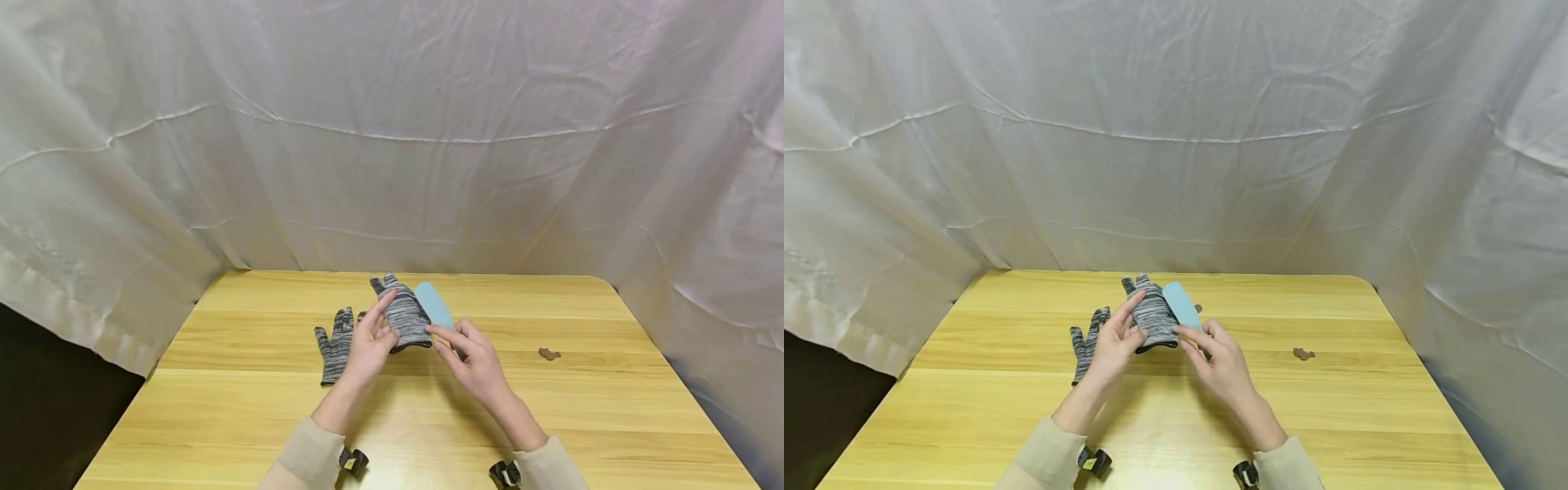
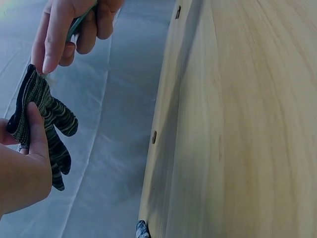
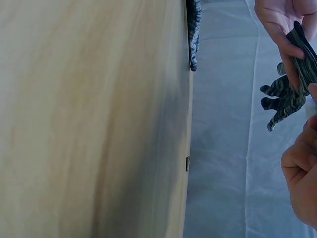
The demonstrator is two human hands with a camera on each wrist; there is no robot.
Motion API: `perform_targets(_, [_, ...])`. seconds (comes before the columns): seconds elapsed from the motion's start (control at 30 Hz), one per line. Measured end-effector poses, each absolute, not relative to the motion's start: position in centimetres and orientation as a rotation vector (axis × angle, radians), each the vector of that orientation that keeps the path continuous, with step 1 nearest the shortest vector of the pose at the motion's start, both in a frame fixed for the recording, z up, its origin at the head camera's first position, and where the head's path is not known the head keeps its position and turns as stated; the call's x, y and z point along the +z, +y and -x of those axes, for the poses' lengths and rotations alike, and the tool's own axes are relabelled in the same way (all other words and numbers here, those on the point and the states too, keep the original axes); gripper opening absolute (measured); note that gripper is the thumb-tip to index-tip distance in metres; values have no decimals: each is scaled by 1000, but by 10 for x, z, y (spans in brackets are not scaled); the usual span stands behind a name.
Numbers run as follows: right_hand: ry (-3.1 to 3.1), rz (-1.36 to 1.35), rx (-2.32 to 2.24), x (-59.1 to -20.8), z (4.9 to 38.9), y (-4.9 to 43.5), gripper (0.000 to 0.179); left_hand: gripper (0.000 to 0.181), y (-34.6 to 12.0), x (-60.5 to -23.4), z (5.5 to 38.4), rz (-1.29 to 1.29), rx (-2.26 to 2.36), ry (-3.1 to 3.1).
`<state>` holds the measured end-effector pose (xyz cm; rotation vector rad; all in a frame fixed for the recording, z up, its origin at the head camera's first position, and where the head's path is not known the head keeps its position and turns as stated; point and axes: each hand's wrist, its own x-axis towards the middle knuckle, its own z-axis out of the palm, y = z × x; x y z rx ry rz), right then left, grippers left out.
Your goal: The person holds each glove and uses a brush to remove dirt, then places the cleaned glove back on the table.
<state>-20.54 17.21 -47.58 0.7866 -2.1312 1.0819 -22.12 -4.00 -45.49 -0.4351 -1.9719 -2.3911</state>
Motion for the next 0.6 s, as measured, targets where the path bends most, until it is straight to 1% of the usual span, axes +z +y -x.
perform_targets(0.33, [-2131,-759,1094,-477,204,174,31,74,-39,-456,221,458,-2378,-2061])
perform_targets(0.6, [-2089,-676,1154,-471,203,175,27,68,-38,-457,222,502,-2370,-2205])
